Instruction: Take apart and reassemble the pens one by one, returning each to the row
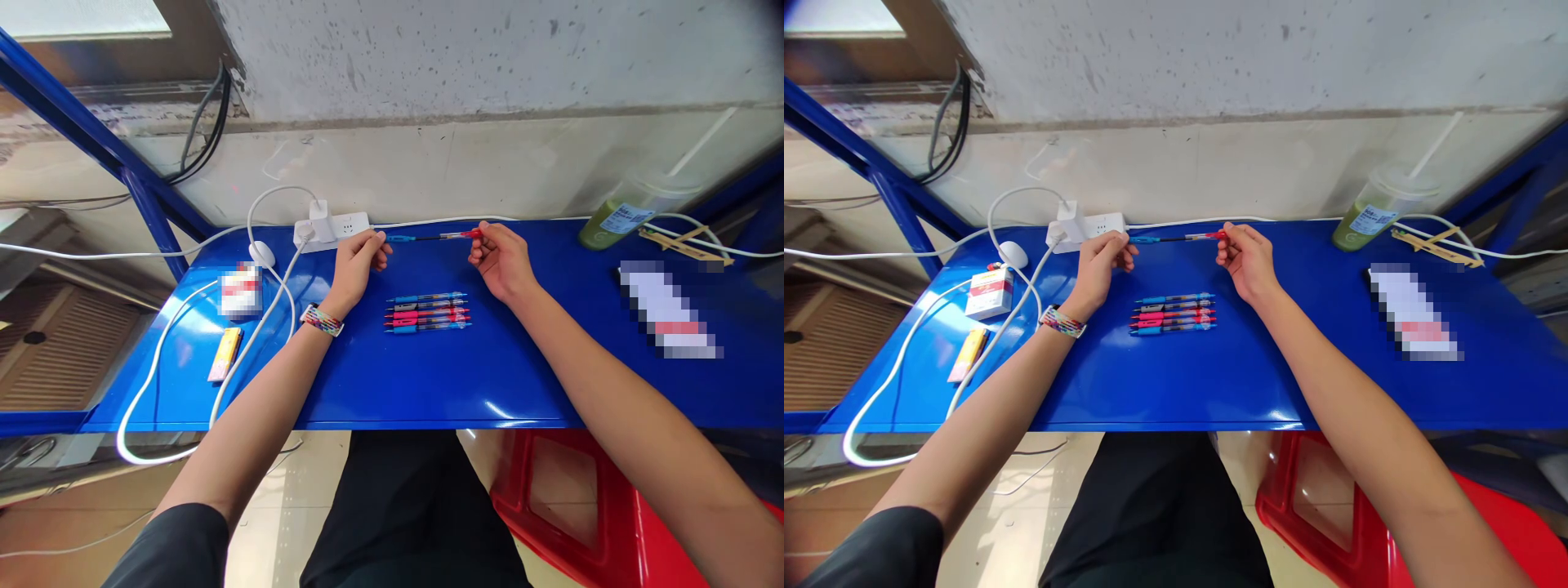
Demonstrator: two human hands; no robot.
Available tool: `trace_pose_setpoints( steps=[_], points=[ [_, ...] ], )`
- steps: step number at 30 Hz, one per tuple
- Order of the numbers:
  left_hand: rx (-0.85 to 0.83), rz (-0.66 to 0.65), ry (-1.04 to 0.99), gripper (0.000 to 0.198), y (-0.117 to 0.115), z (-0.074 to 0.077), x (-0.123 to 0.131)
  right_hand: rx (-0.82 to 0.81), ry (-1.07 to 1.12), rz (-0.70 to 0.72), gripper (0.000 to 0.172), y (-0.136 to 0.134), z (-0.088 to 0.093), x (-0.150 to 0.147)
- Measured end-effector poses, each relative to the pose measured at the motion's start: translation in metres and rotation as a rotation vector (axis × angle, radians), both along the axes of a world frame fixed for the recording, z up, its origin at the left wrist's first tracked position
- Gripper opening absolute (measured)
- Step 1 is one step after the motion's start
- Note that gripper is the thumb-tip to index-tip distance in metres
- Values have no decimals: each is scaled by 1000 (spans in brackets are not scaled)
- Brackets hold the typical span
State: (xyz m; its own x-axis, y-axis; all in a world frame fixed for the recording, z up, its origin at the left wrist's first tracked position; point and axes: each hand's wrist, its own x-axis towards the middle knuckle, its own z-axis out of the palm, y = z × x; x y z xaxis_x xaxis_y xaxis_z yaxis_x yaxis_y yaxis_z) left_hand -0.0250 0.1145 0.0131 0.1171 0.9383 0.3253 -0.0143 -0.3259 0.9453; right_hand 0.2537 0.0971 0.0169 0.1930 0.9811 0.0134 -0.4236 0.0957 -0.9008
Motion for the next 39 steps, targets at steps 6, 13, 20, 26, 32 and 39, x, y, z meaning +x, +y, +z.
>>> trace_pose_setpoints(
  steps=[6,13,20,26,32,39],
  points=[
    [-1,-83,54,46,-2,-1,1,10,-76,49,35,-2,0,-1],
    [63,-89,270,82,-5,1,1,54,-137,248,35,-10,-1,-10],
    [3,-156,125,32,-4,0,1,7,-96,216,48,-9,1,-12],
    [-12,-133,79,21,-8,0,7,-11,-87,211,47,-11,4,-13],
    [-27,-103,100,22,-4,-2,7,7,-53,218,47,-11,1,-14],
    [39,-89,76,35,-4,-3,7,-11,-40,204,46,-11,3,-14]
  ],
)
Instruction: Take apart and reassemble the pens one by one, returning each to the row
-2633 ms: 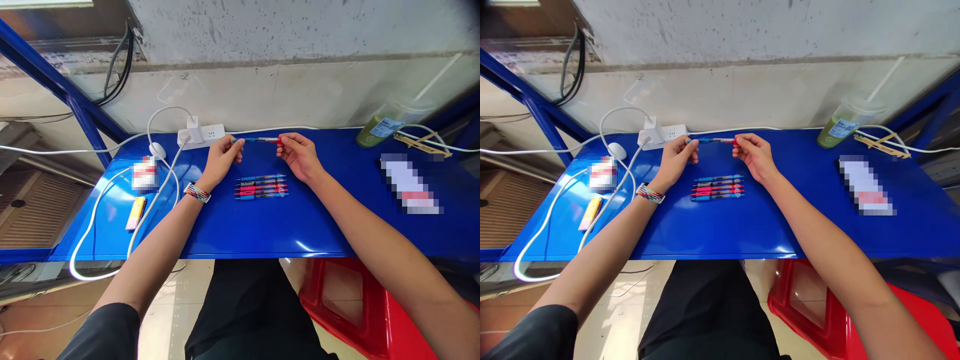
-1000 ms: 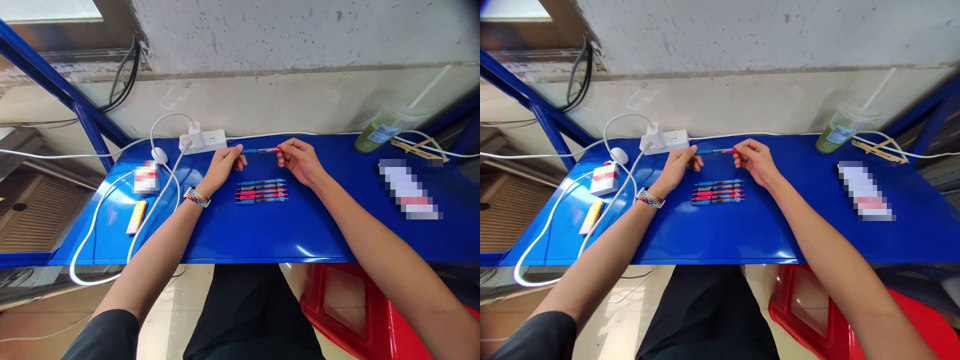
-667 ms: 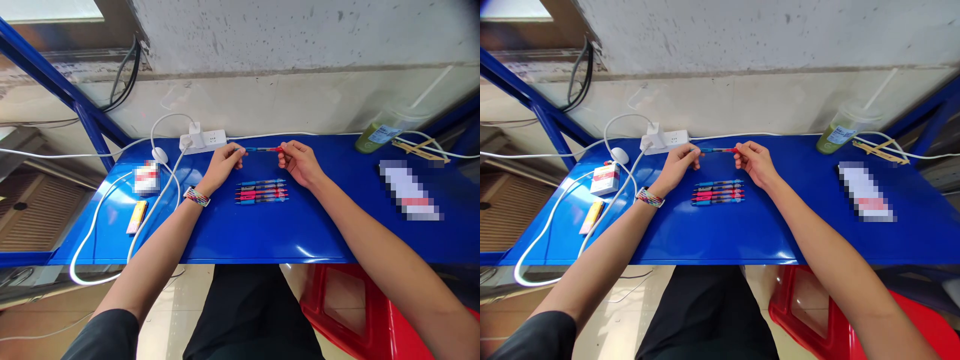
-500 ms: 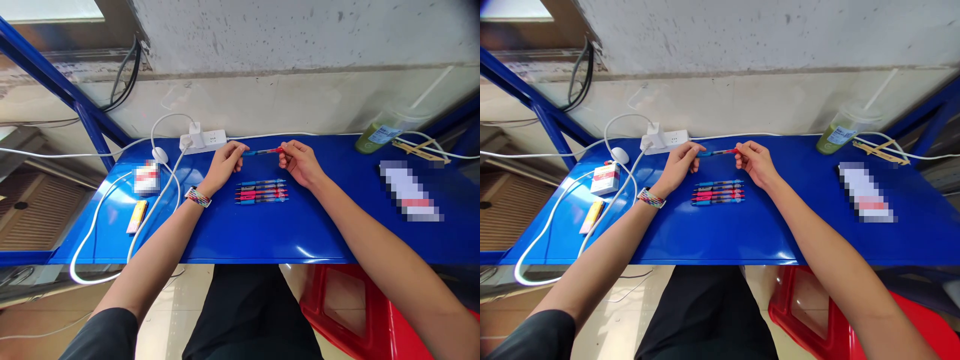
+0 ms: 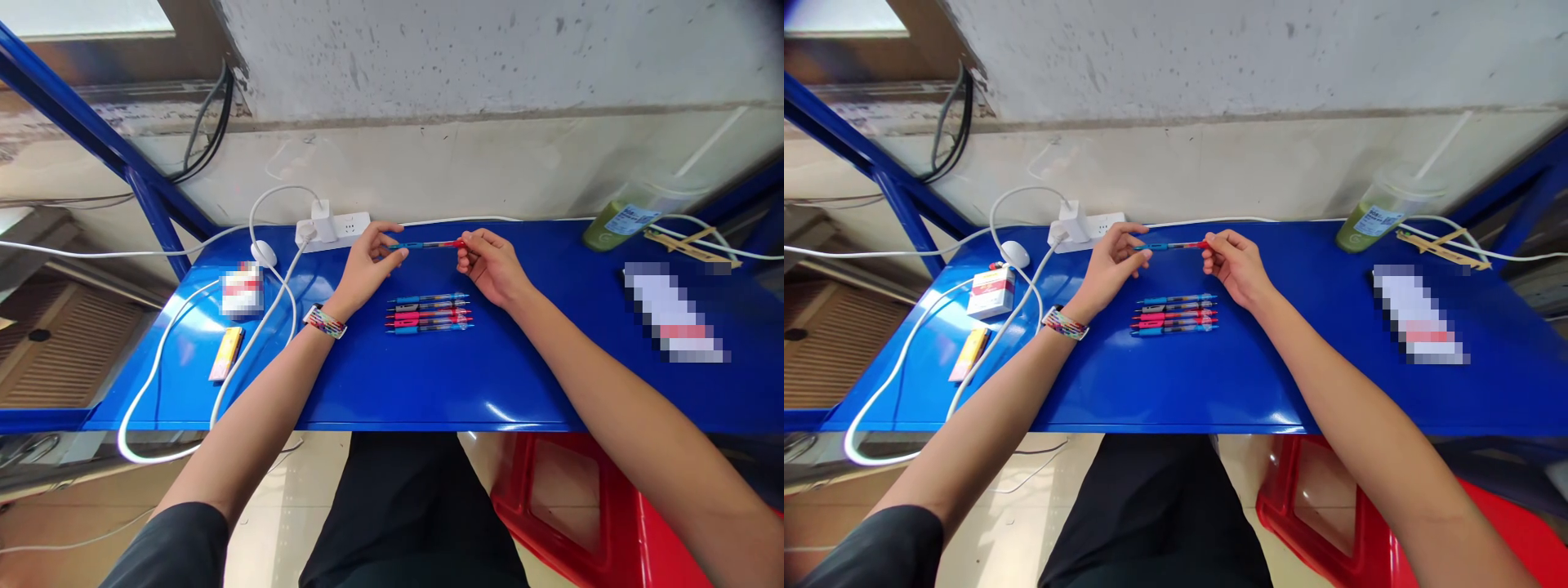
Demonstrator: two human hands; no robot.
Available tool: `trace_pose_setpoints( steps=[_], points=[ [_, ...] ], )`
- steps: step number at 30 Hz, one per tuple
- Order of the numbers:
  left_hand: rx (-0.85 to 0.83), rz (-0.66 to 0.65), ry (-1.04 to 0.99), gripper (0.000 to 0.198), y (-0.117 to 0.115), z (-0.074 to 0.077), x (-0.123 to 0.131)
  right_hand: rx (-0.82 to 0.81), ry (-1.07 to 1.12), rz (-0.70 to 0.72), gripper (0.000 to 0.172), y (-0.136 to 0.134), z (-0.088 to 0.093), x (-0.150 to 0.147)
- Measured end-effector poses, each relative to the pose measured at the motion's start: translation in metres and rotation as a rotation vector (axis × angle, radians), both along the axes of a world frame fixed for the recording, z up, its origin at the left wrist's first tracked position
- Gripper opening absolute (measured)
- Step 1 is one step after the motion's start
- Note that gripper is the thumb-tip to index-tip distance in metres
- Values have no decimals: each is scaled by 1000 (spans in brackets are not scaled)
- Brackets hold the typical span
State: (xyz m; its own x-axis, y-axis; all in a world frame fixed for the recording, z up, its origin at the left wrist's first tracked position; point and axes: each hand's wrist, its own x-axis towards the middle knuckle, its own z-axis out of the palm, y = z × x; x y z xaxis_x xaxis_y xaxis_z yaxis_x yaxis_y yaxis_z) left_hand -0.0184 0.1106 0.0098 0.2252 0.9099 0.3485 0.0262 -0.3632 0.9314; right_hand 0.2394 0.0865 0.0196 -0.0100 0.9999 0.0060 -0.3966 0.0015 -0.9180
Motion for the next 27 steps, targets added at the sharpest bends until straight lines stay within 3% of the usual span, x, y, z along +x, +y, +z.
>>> trace_pose_setpoints(
  steps=[7,11,16,20,27],
  points=[
    [-27,6,-9,12,-1,1,1,-4,-25,7,46,-1,1,-3],
    [-4,31,-25,16,-3,5,2,-13,-17,-8,45,-1,1,-3],
    [21,65,-50,18,-2,5,2,-114,59,51,20,-1,5,0],
    [26,74,-76,17,-1,3,2,-226,228,167,25,0,9,3],
    [30,47,-39,16,-6,6,4,-141,238,163,11,1,8,4]
  ],
)
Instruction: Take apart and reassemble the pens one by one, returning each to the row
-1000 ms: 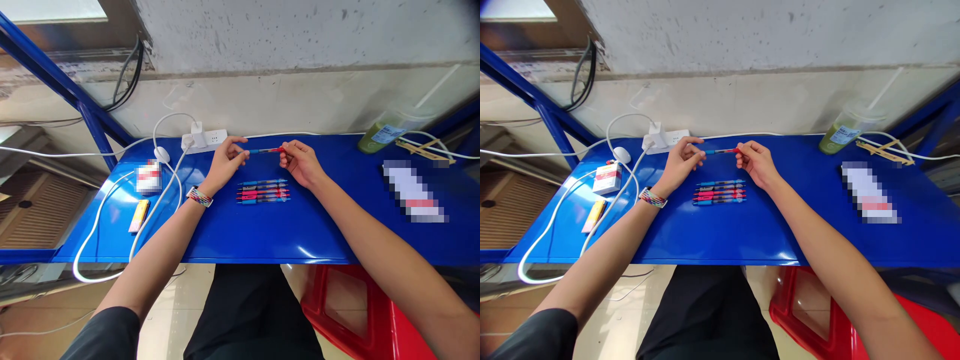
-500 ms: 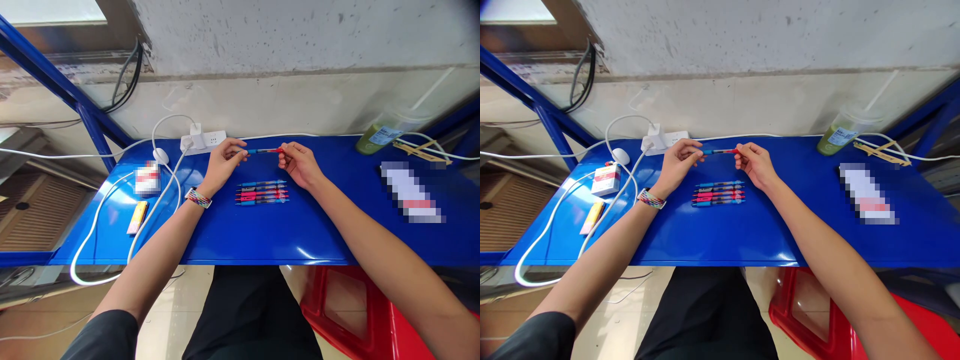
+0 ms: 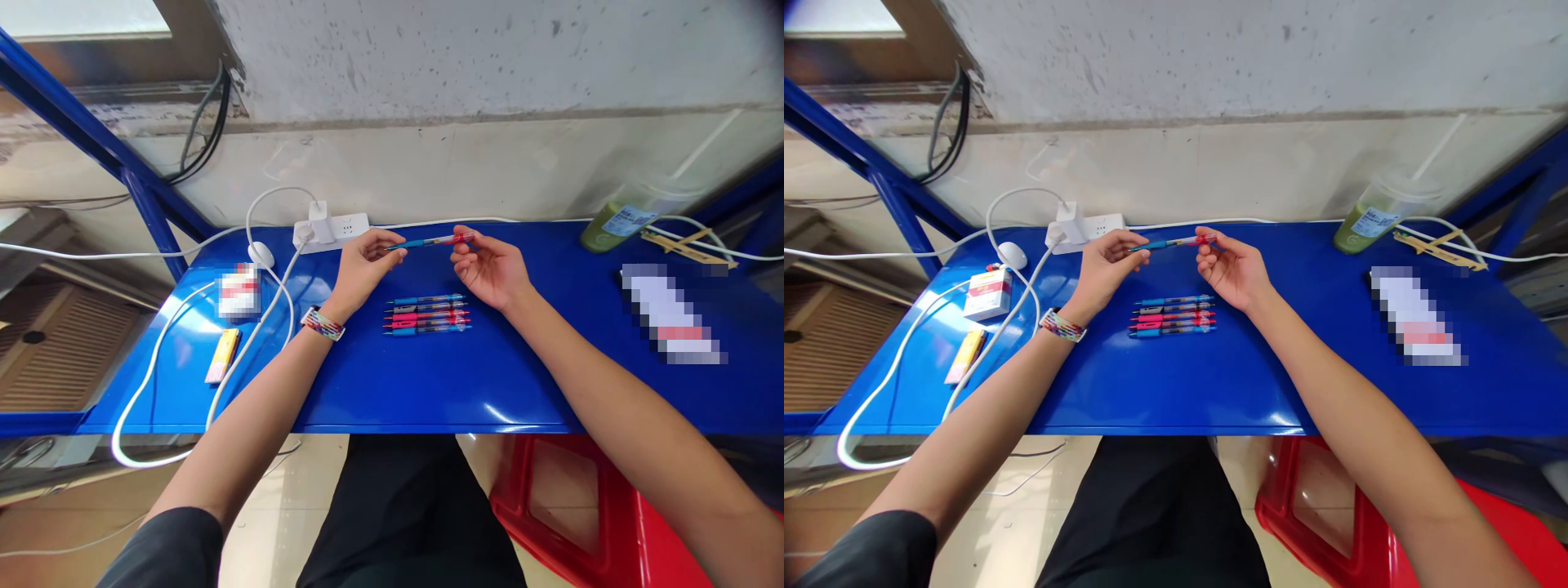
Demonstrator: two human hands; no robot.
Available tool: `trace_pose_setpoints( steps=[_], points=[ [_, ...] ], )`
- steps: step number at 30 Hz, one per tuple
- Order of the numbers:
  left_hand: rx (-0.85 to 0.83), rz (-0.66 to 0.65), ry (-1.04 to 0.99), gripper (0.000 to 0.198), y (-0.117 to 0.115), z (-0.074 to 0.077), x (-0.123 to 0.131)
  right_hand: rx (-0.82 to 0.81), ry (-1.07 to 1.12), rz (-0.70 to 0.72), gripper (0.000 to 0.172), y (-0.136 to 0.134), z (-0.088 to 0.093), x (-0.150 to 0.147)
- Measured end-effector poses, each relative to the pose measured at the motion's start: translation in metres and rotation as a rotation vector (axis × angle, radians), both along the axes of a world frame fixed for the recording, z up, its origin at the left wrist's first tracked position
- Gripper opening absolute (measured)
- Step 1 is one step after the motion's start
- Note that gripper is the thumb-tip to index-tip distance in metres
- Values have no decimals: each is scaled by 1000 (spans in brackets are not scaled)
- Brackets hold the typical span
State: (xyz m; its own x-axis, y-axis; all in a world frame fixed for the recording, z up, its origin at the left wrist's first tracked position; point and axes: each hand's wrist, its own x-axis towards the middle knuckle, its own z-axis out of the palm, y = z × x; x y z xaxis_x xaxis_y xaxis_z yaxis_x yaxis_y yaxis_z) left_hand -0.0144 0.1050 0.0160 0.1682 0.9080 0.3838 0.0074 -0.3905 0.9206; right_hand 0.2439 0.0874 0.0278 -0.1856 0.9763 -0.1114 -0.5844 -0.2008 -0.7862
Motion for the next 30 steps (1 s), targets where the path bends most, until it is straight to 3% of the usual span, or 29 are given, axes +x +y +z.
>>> trace_pose_setpoints(
  steps=[11,17,30],
  points=[
    [-7,-30,-15,17,-1,1,1,-12,53,-36,6,-1,0,-3],
    [-20,-19,-17,19,-1,1,2,75,-44,-32,16,-4,0,-2],
    [42,-60,-58,21,4,-6,1,8,198,24,12,2,-9,2]
  ],
)
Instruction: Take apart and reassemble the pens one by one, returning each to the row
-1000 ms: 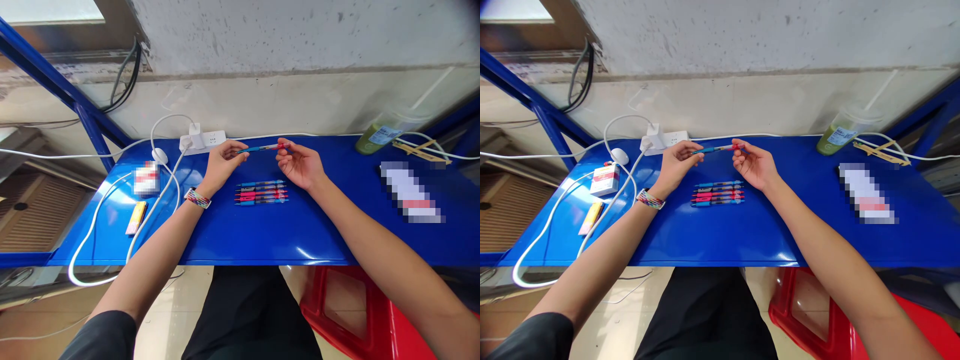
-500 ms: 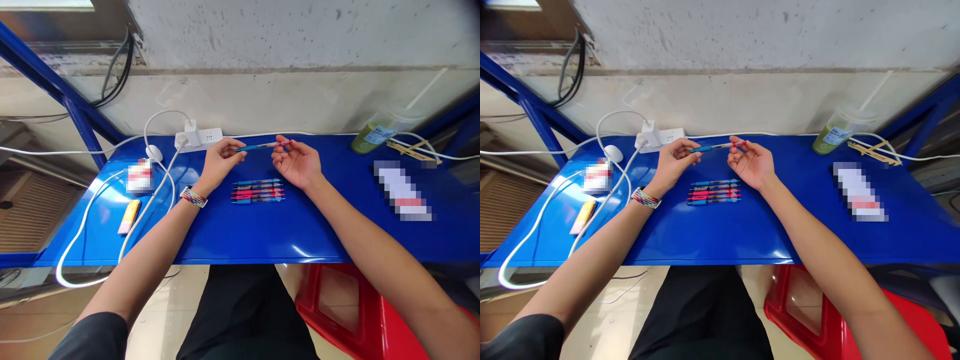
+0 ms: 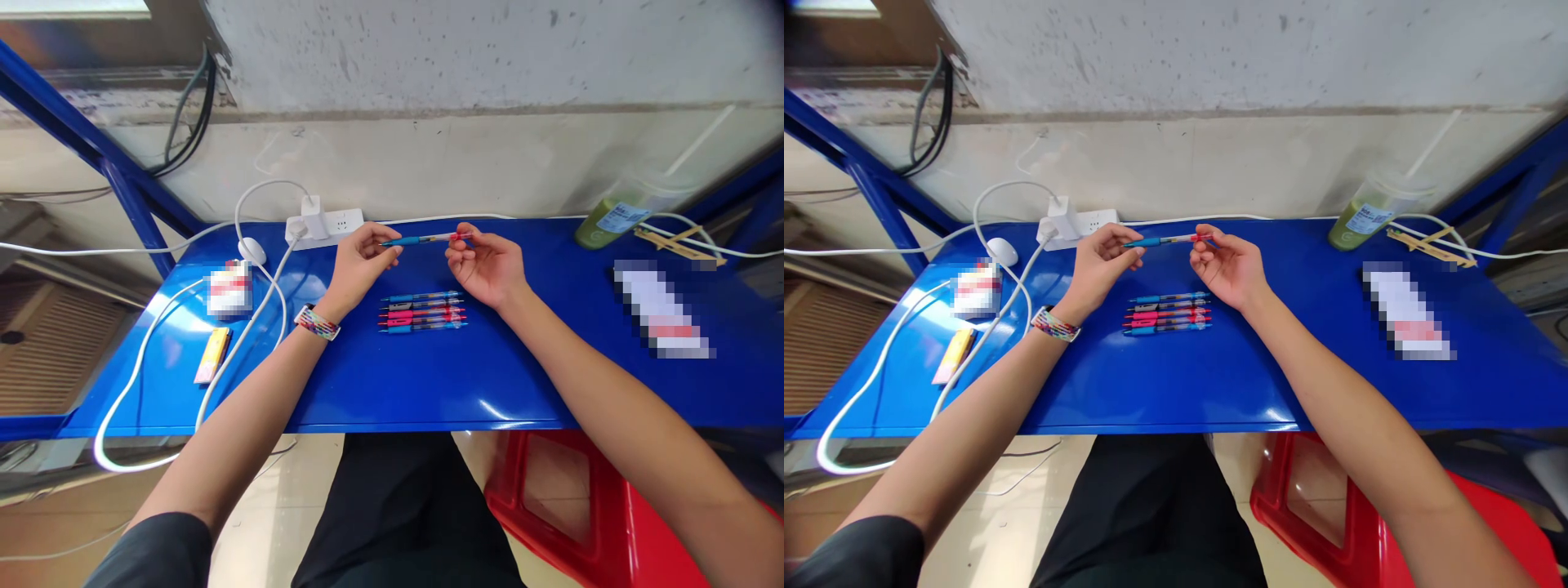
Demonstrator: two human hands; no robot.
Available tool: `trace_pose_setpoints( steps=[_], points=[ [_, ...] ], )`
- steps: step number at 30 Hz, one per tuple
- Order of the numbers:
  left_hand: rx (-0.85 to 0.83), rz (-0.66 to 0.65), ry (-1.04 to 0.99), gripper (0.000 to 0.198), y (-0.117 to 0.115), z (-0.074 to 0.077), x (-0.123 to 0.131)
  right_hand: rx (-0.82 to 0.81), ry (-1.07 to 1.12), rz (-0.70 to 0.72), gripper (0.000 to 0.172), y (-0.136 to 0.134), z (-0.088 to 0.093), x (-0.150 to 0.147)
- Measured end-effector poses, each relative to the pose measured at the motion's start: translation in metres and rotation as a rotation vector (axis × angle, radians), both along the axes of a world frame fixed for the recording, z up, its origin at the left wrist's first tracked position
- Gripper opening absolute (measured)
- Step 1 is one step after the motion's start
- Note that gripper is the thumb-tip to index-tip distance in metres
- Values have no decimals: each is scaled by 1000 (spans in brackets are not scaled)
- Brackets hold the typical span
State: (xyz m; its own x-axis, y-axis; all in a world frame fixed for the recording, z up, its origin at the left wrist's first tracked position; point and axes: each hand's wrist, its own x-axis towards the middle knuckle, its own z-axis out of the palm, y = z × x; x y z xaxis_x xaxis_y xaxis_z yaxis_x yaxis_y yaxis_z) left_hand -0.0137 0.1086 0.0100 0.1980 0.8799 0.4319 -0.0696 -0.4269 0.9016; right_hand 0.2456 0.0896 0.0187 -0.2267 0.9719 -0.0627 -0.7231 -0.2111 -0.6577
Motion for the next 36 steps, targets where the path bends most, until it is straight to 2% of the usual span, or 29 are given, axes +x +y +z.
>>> trace_pose_setpoints(
  steps=[5,11,15,20,25,30,36],
  points=[
    [-6,4,0,21,0,1,0,15,-1,-6,23,-1,-1,0],
    [-11,-6,23,20,-2,2,0,24,-30,-15,14,1,-4,1],
    [-11,-1,19,20,-2,2,1,49,-61,-36,19,2,-5,1],
    [-14,16,1,21,-2,3,0,73,-90,-25,17,1,-6,1],
    [-10,35,-4,21,-1,3,0,53,-60,5,22,-4,0,-1],
    [-17,28,1,21,-1,2,1,10,-47,-21,9,-5,3,-4],
    [-15,15,13,20,-2,3,1,-12,-22,-32,8,-4,2,-6]
  ],
)
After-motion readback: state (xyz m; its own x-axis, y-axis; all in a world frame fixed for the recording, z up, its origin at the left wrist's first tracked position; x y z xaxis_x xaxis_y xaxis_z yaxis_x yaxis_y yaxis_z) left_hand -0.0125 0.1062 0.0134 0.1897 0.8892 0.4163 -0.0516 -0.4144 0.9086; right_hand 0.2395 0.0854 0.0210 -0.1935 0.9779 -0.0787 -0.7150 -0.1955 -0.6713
